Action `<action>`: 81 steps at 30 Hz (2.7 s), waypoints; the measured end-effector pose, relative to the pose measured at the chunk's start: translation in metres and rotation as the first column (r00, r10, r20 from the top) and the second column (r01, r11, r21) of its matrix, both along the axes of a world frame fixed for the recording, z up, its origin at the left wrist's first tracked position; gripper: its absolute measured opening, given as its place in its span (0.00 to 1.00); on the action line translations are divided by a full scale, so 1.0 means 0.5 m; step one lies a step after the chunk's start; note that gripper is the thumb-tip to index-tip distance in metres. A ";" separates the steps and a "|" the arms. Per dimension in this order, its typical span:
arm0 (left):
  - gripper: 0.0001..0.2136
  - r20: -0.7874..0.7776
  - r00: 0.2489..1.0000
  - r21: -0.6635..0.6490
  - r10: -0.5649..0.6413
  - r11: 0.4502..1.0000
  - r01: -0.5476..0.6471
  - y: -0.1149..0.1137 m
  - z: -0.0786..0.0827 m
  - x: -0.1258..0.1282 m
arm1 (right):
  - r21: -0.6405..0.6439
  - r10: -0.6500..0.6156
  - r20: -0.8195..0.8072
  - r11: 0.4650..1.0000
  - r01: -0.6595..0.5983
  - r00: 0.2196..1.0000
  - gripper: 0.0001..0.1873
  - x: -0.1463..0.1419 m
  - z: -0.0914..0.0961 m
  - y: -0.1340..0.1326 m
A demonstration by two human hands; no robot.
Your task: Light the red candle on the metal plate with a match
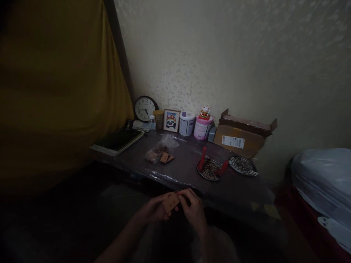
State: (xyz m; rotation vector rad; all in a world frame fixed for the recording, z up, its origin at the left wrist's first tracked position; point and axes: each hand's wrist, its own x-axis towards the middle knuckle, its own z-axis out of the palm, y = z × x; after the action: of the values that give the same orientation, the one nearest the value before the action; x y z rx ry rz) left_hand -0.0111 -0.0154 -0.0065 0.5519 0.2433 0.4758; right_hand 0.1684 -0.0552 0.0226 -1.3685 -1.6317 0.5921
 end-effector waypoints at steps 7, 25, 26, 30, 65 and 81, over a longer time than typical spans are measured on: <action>0.22 -0.002 1.000 -0.025 -0.006 1.000 0.006 0.000 0.002 -0.002 | -0.068 -0.087 -0.118 0.995 0.080 0.989 0.12 0.011 -0.013 0.004; 0.17 -0.173 0.972 0.028 0.161 0.987 -0.159 0.005 -0.012 0.010 | -0.053 0.074 0.031 0.996 -0.072 0.997 0.08 0.010 0.002 -0.005; 0.17 -0.187 0.968 0.042 0.170 0.985 -0.165 0.004 -0.010 0.011 | -0.058 0.077 0.041 0.996 -0.075 0.996 0.08 0.010 0.003 -0.005; 0.16 -0.251 0.951 0.112 0.183 0.981 -0.159 -0.002 0.000 0.012 | -0.095 0.095 0.086 0.992 -0.087 0.992 0.08 0.011 0.002 -0.005; 0.13 -0.364 0.918 0.336 0.157 0.942 -0.028 -0.005 -0.003 0.013 | -0.287 0.168 0.121 0.949 -0.128 0.978 0.07 0.021 -0.031 -0.009; 0.22 -0.407 0.891 0.298 0.201 0.951 -0.079 -0.008 -0.012 0.014 | -0.287 0.169 0.097 0.948 -0.135 0.981 0.08 0.022 -0.025 -0.010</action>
State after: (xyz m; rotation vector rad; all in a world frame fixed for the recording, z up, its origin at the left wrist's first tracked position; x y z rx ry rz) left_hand -0.0039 -0.0194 -0.0127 0.9183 0.6564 0.5285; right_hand 0.1796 -0.0605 0.0102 -1.5139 -1.8147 0.8735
